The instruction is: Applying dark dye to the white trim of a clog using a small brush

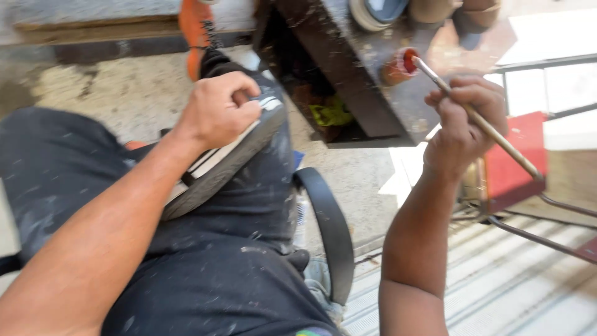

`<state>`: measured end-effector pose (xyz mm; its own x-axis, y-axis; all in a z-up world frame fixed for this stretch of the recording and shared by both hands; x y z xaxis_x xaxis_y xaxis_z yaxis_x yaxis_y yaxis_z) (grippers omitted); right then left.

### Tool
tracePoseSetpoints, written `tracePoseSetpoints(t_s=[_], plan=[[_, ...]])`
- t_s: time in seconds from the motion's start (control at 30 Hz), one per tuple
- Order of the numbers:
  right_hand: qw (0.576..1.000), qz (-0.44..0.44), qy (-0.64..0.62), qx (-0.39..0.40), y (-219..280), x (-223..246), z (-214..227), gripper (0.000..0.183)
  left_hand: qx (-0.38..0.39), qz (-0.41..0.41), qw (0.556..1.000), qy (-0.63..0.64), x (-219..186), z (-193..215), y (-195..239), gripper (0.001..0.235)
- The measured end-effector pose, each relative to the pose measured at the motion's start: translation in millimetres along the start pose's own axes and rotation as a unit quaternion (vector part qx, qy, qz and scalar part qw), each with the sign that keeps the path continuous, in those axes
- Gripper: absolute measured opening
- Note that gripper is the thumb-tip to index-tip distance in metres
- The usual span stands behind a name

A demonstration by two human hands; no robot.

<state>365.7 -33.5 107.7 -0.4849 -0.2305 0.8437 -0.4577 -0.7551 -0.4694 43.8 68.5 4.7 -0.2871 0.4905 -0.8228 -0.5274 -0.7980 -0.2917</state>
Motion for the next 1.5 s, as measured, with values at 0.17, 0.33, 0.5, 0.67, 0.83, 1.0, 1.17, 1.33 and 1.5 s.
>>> tracePoseSetpoints(t_s=[0.17,0.33,0.5,0.67,0.83,1.0,1.17,1.33,1.5], plan=[[0.998,-0.058,0.024,-0.002,-38.6,-32.2,19.0,0.019,0.050,0.132,0.989,0.046,-4.9,2.1,2.6,0.021],[0.970,-0.132,0.195,0.055,-60.6,-80.5,12.0,0.018,0.039,0.147,0.988,0.029,13.5,-6.0,6.9,0.021],[0.966,-0.161,0.191,0.066,-62.1,-102.9,-0.1,0.014,0.044,0.170,0.984,0.035,13.9,-7.7,6.5,0.022],[0.975,-0.213,0.066,-0.008,-59.2,-99.4,9.2,0.019,0.044,0.169,0.984,0.027,31.5,-14.7,11.1,0.019],[0.920,-0.336,-0.175,-0.096,-46.5,-117.1,15.6,0.020,0.013,0.184,0.980,0.070,41.2,-18.4,15.4,0.023],[0.907,-0.331,-0.226,-0.126,-34.0,-130.4,16.7,0.019,0.017,0.205,0.976,0.068,27.8,-16.9,5.1,0.028],[0.881,-0.269,-0.383,0.063,22.8,-52.8,-25.6,0.013,0.017,0.214,0.973,0.090,32.7,-20.3,5.8,0.030],[0.902,-0.162,-0.324,0.234,68.3,-30.1,-90.3,0.006,0.018,0.207,0.969,0.137,39.2,-30.8,2.6,0.025],[0.918,-0.139,-0.248,0.276,75.6,-17.4,-115.7,0.014,0.017,0.203,0.969,0.143,34.9,-26.8,1.5,0.023]])
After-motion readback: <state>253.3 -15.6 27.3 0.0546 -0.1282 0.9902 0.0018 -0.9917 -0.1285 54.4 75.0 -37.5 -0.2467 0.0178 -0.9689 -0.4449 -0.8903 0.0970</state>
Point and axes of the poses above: each hand's wrist, its own y-axis away from the middle knuckle, its own z-axis out of the back of the hand, x = y × z, the point moved 3 cm from there along -y, towards the middle knuckle, and after that the axes turned 14 degrees about -z, right-handed, at the moved point
